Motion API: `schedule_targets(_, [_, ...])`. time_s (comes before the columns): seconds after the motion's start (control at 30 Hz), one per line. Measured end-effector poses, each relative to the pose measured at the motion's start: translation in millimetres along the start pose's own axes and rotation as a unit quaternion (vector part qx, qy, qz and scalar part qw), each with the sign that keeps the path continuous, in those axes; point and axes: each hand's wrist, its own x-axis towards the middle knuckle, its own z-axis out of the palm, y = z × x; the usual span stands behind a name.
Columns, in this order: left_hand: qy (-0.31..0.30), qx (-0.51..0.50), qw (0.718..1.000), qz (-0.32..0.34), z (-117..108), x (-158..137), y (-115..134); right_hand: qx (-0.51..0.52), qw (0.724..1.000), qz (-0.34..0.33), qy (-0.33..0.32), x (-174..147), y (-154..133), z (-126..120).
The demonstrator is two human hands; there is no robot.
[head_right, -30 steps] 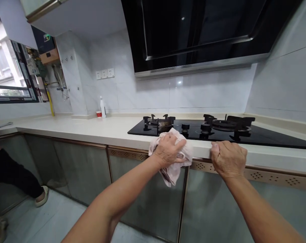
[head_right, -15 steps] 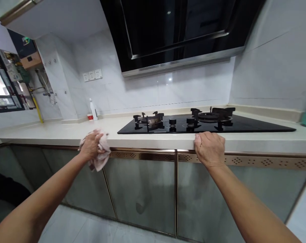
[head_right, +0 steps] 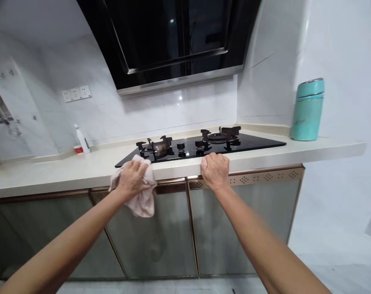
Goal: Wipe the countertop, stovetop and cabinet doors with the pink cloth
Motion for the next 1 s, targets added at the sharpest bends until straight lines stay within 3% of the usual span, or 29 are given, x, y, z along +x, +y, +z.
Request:
schedule_targets(0.17, [0.051, -0.079, 0.992, 0.087, -10.6, 69.8, 108.1, 0.002, 1.000, -0.003, -0.017, 0.0, -0.8, -2.7])
schedule_targets(0.23, [0.069, -0.090, 0.987, 0.112, -14.3, 87.6, 133.4, 0.003, 1.000, -0.003, -0.025, -1.1, 1.1, -4.1])
schedule_targets(0.33, [0.080, -0.097, 0.984, 0.123, -16.1, 99.9, 148.9, 0.032, 0.998, 0.002, -0.047, -0.3, 6.9, -7.6])
schedule_targets(0.47, [0.079, -0.121, 0.982, 0.119, -10.6, 101.8, 147.4, 0.175, 0.981, 0.056, -0.053, 11.1, 2.7, -14.5])
schedule_targets(0.6, [0.074, -0.155, 0.980, 0.097, -2.5, 106.5, 144.3, 0.303, 0.951, 0.060, -0.005, 20.2, -31.7, -16.2])
schedule_targets(0.7, [0.068, -0.165, 0.978, 0.106, -2.0, 107.5, 136.8, 0.287, 0.957, 0.031, -0.017, 16.0, -54.6, -12.7])
schedule_targets(0.83, [0.039, -0.193, 0.969, 0.150, -4.6, 91.9, 106.1, 0.211, 0.974, -0.032, -0.080, 6.7, -56.2, -11.4])
schedule_targets(0.9, [0.014, -0.197, 0.973, 0.117, -3.3, 76.7, 78.4, 0.156, 0.977, -0.084, -0.114, 4.4, -51.2, -14.3])
schedule_targets(1.0, [-0.005, -0.178, 0.984, 0.002, 1.6, 49.2, 24.9, 0.090, 0.977, -0.131, -0.144, 5.7, -46.9, -20.5])
